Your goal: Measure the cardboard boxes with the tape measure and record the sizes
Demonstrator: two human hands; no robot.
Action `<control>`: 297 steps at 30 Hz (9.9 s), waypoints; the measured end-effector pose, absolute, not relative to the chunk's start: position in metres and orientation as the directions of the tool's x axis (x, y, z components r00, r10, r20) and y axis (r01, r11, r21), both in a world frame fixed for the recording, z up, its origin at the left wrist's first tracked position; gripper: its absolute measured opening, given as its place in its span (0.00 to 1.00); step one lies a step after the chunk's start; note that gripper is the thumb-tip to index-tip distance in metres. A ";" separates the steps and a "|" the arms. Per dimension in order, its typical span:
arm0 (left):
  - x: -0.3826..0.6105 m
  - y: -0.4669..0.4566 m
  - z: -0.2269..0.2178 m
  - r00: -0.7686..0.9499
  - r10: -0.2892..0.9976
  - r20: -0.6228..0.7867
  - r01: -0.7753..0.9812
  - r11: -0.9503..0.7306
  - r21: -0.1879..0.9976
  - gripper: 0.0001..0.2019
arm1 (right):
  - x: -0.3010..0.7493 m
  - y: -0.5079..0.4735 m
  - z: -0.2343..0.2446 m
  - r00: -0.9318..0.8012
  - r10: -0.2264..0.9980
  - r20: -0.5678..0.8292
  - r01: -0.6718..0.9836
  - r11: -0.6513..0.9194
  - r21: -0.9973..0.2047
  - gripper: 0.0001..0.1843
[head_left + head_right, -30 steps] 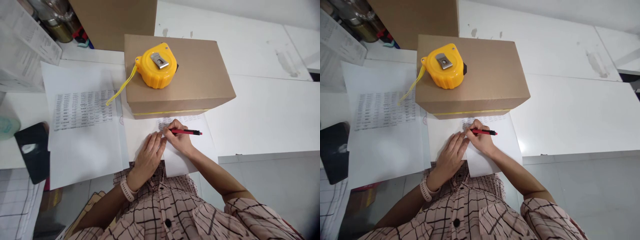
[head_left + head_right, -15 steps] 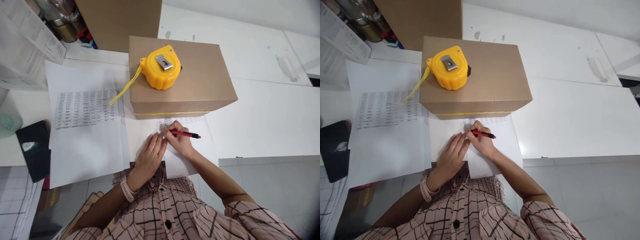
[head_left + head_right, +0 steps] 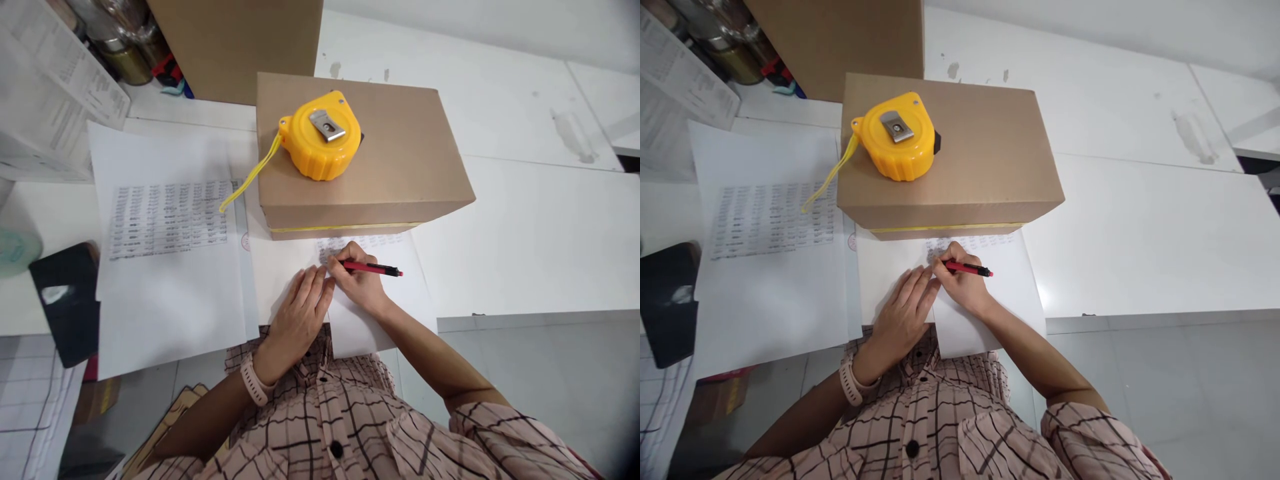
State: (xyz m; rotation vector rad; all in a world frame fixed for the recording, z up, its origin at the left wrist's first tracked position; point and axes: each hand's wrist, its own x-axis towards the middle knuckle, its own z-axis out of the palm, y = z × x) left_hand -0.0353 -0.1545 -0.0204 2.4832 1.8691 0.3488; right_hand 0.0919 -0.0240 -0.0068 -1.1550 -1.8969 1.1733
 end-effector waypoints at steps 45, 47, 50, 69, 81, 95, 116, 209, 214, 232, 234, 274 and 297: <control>-0.036 -0.153 -0.017 0.264 0.954 0.144 0.949 -0.284 0.139 0.29 | 0.092 -0.023 -0.008 -0.399 0.915 0.058 0.345 0.208 -0.915 0.15; -0.036 -0.153 -0.017 0.264 0.954 0.142 0.950 -0.283 0.133 0.29 | 0.092 -0.023 -0.007 -0.401 0.914 0.058 0.362 0.217 -0.907 0.15; -0.036 -0.153 -0.018 0.262 0.954 0.143 0.950 -0.281 0.136 0.29 | 0.092 -0.023 -0.005 -0.409 0.911 0.060 0.351 0.218 -0.911 0.15; -0.035 -0.154 -0.018 0.256 0.956 0.140 0.948 -0.277 0.156 0.30 | 0.091 -0.023 -0.003 -0.380 0.921 0.085 0.365 0.234 -0.901 0.13; -0.035 -0.154 -0.018 0.252 0.958 0.136 0.948 -0.273 0.163 0.29 | 0.091 -0.024 -0.001 -0.376 0.923 0.079 0.352 0.221 -0.910 0.12; -0.036 -0.154 -0.017 0.248 0.960 0.132 0.947 -0.269 0.175 0.31 | 0.114 -0.025 -0.001 -0.374 0.916 0.149 0.346 0.286 -0.894 0.08; -0.087 -0.103 0.115 -0.091 0.735 0.671 0.918 -0.200 0.344 0.21 | 0.229 -0.007 -0.028 -0.423 0.761 0.492 0.756 0.595 -0.270 0.25; -0.022 -0.148 0.092 0.088 0.964 -0.250 -0.650 0.246 0.719 0.31 | 0.016 0.216 0.128 -0.681 0.716 0.156 0.494 0.606 -0.624 0.17; -0.007 -0.146 0.098 0.121 0.960 -0.251 -0.645 0.268 0.716 0.38 | 0.019 0.212 0.132 -0.695 0.703 0.154 0.478 0.611 -0.631 0.18; -0.089 -0.161 0.086 -0.553 0.831 -0.053 -0.084 0.008 0.996 0.35 | 0.129 0.140 0.119 -0.075 0.917 0.392 0.354 0.392 -0.849 0.22; -0.099 -0.149 0.077 -0.585 0.810 -0.039 -0.091 -0.018 0.996 0.34 | 0.150 0.113 0.096 -0.141 0.932 0.333 0.452 0.360 -0.816 0.24; 0.025 -0.163 0.073 0.049 0.955 -0.294 -0.438 0.285 0.853 0.43 | 0.086 0.128 0.161 -0.647 0.532 0.546 0.602 0.796 -0.063 0.30; 0.027 -0.170 0.049 0.058 0.960 -0.275 -0.343 0.278 0.897 0.38 | 0.088 0.131 0.160 -0.636 0.570 0.520 0.589 0.794 -0.150 0.26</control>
